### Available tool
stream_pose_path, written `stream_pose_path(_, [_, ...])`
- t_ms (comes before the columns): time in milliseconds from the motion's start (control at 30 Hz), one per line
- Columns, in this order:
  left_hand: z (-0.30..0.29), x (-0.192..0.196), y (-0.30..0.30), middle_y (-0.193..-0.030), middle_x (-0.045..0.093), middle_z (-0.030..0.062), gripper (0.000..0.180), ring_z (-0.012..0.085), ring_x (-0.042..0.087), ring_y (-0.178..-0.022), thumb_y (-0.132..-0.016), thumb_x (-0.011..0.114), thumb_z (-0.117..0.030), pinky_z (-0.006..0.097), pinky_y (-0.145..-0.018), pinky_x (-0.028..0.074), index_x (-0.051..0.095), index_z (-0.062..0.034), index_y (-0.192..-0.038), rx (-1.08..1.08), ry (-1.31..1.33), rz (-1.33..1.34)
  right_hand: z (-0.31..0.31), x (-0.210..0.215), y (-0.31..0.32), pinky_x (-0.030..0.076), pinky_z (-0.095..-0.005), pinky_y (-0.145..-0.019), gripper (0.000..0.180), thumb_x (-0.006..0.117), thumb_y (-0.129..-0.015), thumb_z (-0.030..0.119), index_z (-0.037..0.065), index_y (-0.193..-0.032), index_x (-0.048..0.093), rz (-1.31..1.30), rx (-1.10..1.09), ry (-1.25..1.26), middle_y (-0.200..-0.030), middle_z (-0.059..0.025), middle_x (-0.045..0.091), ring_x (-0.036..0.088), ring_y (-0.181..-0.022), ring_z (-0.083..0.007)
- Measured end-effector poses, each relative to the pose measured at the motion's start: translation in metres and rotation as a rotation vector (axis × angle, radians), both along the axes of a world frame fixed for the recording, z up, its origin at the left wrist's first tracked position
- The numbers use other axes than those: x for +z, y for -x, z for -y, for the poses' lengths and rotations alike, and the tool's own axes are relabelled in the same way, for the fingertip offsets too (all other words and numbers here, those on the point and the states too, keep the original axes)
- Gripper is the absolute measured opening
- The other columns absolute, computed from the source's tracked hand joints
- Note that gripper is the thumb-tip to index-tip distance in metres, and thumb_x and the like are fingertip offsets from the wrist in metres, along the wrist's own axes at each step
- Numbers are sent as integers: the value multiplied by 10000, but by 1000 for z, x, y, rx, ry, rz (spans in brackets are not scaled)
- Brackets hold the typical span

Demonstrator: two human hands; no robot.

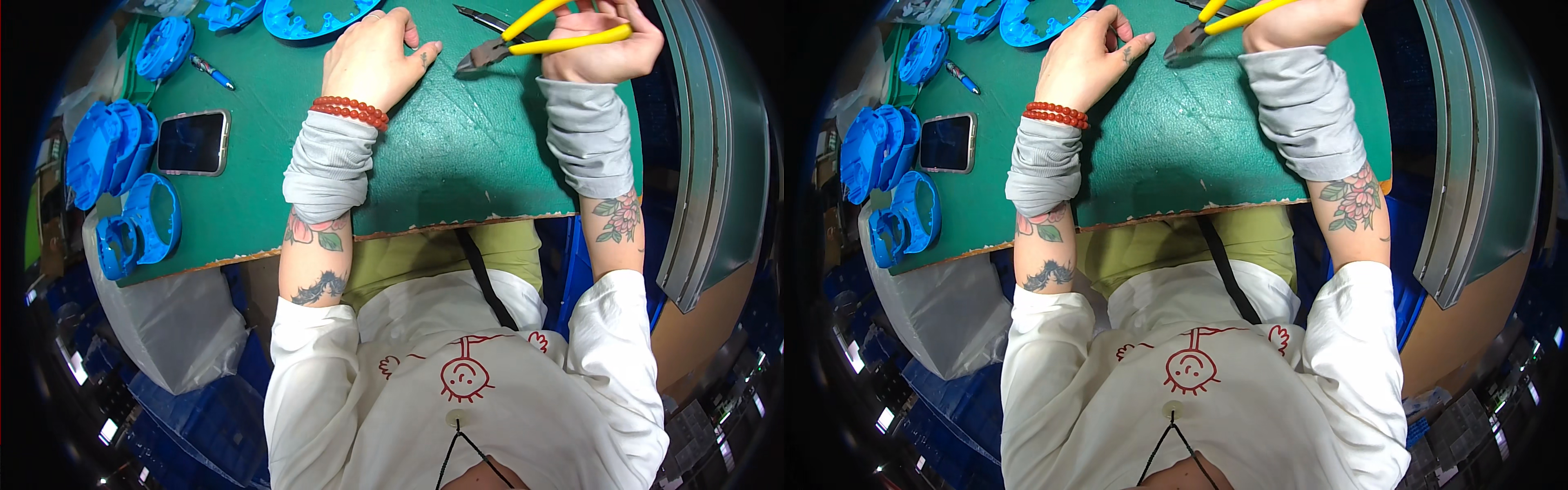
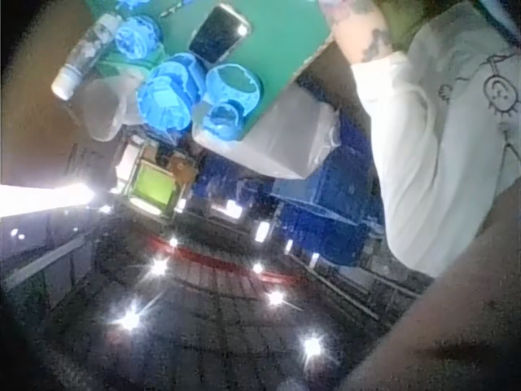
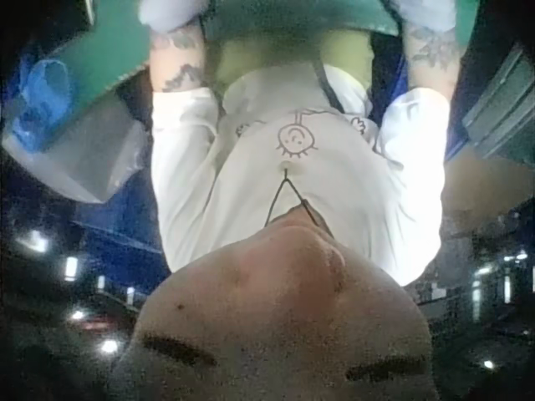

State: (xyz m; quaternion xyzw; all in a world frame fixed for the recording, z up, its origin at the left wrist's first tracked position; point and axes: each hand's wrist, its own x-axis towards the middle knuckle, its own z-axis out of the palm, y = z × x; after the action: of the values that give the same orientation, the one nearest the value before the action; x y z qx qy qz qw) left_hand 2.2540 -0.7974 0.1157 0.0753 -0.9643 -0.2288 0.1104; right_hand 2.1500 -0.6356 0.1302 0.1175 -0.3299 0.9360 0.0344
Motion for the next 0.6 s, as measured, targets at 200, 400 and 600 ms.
stream_pose_path(200, [-1,4,4,-778,561,121,422,247,561,-719,-733,649,-415,349,-665,458,540,-26,-852,-22,55,39,-18,15,12,471,-375,-599,390,429,-779,347,-12,-853,563,22,-73,-10,-725,-144,571,550,-655,-266])
stream_pose_path(400, [-14,9,-1,-778,521,94,731,250,540,-760,-479,732,-670,360,-651,452,502,-54,-797,-7,200,46,-51,33,34,484,-323,-613,314,412,-843,276,-1,-925,535,-469,-522,-108,-780,-132,566,570,-693,-236])
stream_pose_path(600, [-16,16,-1,-809,523,84,689,258,540,-818,-486,768,-602,379,-669,459,502,-59,-817,11,144,141,-75,35,44,506,-310,-726,425,403,-815,300,-41,-1049,503,-777,-967,-631,-950,-150,564,589,-853,-217])
